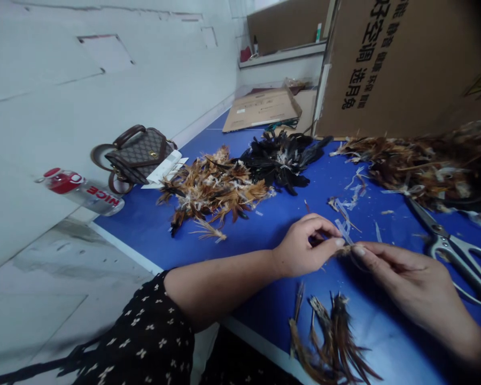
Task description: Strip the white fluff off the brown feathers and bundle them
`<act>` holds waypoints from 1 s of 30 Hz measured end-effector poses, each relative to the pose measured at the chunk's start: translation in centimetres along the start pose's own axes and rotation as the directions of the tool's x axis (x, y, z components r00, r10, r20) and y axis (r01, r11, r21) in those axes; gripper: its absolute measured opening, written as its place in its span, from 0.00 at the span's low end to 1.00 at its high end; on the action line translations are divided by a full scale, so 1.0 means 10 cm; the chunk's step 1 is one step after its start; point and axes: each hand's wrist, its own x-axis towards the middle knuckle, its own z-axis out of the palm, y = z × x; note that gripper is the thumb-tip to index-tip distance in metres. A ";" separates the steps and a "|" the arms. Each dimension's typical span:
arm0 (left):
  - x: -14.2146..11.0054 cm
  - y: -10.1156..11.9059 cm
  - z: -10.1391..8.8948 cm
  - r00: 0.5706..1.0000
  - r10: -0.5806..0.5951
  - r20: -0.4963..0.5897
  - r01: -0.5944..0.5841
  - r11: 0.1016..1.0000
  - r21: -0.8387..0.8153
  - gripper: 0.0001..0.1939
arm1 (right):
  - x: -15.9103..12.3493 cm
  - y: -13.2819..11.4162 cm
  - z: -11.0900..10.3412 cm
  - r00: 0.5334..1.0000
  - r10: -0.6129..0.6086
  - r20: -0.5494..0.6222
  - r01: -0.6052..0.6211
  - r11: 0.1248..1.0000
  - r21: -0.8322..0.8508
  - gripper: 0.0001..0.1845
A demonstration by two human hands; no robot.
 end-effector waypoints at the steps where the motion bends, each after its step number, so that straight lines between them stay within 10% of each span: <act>1: 0.00 0.01 0.00 0.998 0.046 0.043 -0.047 0.999 0.025 0.12 | 0.00 0.01 0.01 1.000 0.000 0.028 0.000 1.000 0.021 0.25; 12: 0.01 -0.09 0.07 0.997 0.072 0.017 -0.071 0.995 -0.063 0.22 | -0.01 0.09 0.03 0.991 0.057 0.118 -0.074 0.987 0.145 0.31; 19: -0.01 0.02 0.13 0.984 -0.176 -0.028 0.161 0.948 -0.274 0.27 | -0.07 0.14 0.07 0.973 0.098 0.208 -0.183 0.880 0.438 0.29; 25: -0.04 -0.03 0.24 0.921 -0.389 0.029 0.344 0.773 -0.534 0.33 | -0.10 0.11 0.16 0.985 0.085 0.151 -0.139 0.907 0.397 0.25; 30: -0.06 0.00 0.24 0.941 -0.337 0.001 0.296 0.824 -0.484 0.30 | -0.13 0.06 0.21 0.997 0.002 -0.072 0.019 0.956 0.292 0.20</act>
